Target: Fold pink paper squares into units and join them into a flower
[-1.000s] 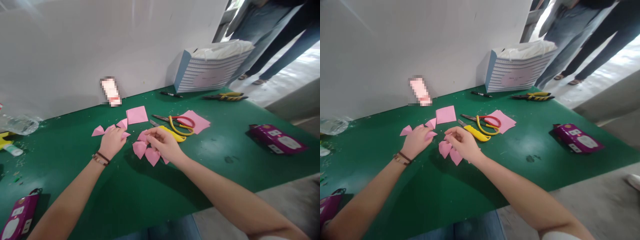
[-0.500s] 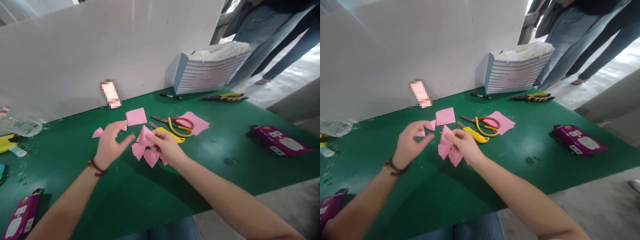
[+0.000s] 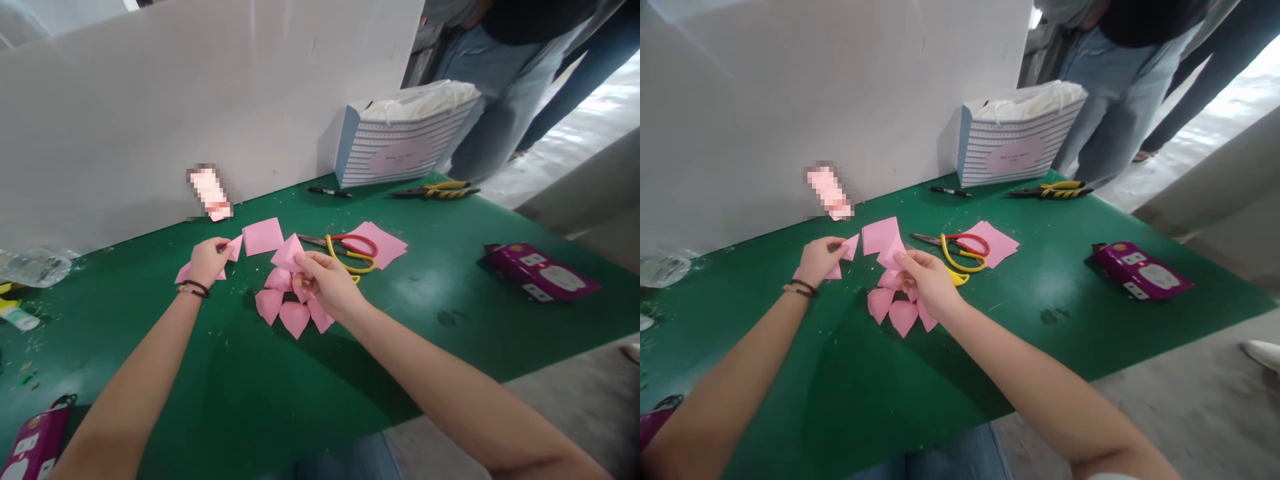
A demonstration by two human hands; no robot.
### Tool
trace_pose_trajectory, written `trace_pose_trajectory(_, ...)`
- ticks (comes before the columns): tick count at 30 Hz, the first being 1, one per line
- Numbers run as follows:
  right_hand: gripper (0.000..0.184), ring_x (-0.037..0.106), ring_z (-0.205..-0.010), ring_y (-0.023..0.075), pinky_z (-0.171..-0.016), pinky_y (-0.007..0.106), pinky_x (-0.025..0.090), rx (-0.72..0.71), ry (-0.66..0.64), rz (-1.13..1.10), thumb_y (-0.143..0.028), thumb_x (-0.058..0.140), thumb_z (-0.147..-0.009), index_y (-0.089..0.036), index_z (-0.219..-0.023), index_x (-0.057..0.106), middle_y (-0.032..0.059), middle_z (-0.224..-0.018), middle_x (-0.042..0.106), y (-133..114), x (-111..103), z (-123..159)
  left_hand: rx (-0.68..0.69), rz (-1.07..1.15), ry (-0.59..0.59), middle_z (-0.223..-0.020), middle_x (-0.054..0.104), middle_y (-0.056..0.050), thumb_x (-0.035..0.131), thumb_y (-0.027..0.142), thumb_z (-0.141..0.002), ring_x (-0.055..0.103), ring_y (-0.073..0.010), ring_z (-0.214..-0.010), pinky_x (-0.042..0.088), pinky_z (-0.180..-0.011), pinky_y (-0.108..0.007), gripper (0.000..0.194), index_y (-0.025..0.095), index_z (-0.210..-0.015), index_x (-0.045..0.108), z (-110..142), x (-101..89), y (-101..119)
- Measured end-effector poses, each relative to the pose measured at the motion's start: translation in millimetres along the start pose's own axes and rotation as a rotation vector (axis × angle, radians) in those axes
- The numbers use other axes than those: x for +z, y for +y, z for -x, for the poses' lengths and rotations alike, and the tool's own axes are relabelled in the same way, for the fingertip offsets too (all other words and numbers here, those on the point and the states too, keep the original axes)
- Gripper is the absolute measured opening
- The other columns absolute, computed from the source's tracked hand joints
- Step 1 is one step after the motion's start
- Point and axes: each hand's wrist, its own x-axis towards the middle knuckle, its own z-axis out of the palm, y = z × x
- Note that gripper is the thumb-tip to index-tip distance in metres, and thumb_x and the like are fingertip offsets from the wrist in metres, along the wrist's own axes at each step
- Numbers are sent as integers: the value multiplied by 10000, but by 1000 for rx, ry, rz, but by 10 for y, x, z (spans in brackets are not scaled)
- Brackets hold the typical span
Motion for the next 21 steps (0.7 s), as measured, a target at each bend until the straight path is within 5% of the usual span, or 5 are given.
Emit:
trace_pose_trajectory(4, 220, 610, -581, 117, -541, 247, 486, -270, 48, 357, -407, 666, -797, -193, -830, 703, 17, -678, 681, -33, -2, 68, -61, 271, -13, -1064, 712, -124, 507, 408, -863, 678, -247, -972, 547, -883, -420, 392, 139, -1111, 647, 429, -156, 183)
trace_pose_trajectory(8, 129, 668, -905, 190, -759, 338, 545, -790, -14, 835, -266, 611, -851, -238, -882, 733, 52, -977, 730, -10, 38, 185, -415, 1040, -386, -1147, 684, -94, 550, 372, -882, 661, -220, -1036, 565, -894, -370, 311, 190, -1114, 647, 1050, -75, 338)
trace_pose_trajectory(12, 172, 675, -896, 186, -782, 359, 550, -1082, -231, 1050, -175, 589, -875, -230, -985, 709, 59, -992, 740, 103, 61, 220, -595, 1325, -500, -1131, 679, -60, 506, 315, -921, 658, -163, -1015, 538, -948, -331, 226, 214, -1055, 657, 1344, 115, 358)
trace_pose_trajectory(16, 169, 664, -897, 194, -795, 376, 550, -1206, -364, 1182, -167, 588, -880, -190, -1015, 688, 81, -1017, 734, 216, 44, 188, -614, 1333, -520, -1098, 683, -70, 446, 353, -941, 669, -167, -967, 531, -960, -366, 279, 210, -1080, 641, 1349, 179, 309)
trace_pose_trajectory(21, 143, 652, -942, 210, -820, 386, 554, -1181, -449, 1256, -239, 596, -880, -172, -974, 681, 100, -1032, 725, 240, 31, 202, -502, 1352, -556, -1245, 629, -120, 358, 615, -908, 628, -243, -1088, 532, -949, -411, 572, 189, -1184, 622, 1363, 121, 315)
